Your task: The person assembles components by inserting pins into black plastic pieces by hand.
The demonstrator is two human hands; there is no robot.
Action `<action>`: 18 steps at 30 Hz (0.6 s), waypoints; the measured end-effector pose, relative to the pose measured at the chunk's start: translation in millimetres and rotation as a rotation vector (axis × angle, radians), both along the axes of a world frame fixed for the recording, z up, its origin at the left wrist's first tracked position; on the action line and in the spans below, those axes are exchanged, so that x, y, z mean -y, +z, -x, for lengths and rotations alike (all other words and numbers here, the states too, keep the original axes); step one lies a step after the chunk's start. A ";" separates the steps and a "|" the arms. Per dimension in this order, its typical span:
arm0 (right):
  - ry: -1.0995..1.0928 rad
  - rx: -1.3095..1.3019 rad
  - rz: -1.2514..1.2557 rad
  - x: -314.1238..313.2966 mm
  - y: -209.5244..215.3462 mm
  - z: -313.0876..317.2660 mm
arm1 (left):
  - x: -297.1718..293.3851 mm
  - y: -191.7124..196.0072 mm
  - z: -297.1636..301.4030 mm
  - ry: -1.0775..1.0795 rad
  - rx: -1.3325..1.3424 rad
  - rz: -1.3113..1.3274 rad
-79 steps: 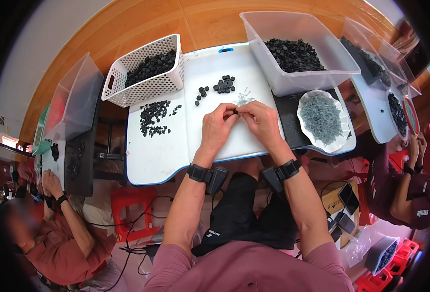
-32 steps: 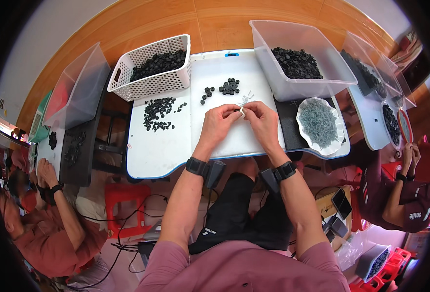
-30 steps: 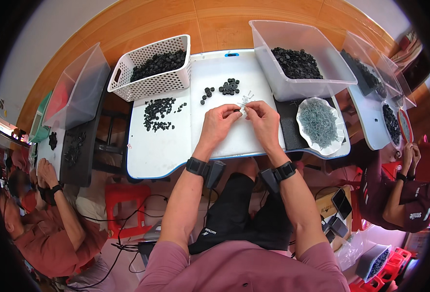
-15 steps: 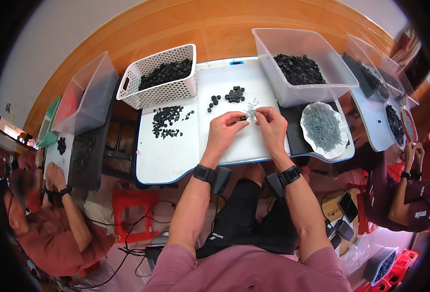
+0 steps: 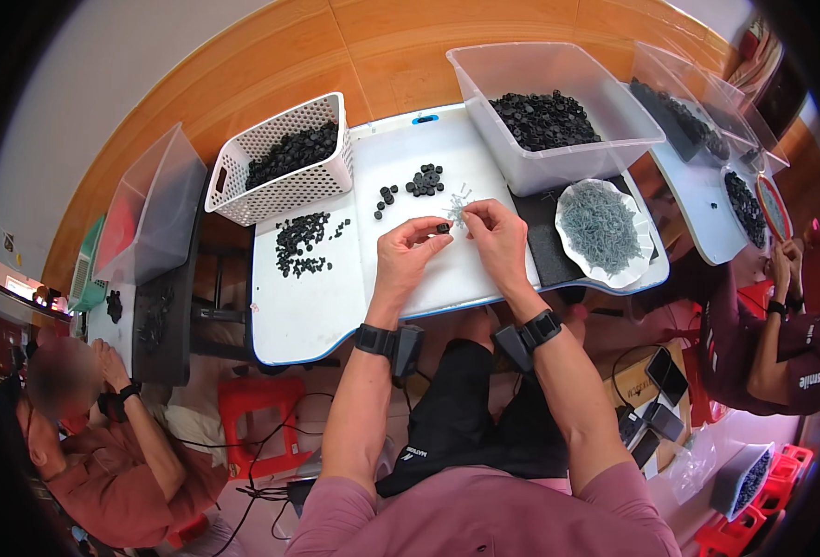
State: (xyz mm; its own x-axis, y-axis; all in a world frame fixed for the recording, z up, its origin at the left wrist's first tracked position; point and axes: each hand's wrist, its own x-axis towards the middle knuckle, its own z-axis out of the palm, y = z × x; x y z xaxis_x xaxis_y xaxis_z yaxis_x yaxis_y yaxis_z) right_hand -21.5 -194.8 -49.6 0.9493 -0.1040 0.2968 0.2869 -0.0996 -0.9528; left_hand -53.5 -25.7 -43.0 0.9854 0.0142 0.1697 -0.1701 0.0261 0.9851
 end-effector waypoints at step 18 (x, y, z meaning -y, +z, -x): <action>-0.003 0.006 0.023 1.2 0.6 -0.2 | -133.0 114.5 -73.0 0.629 0.501 -0.770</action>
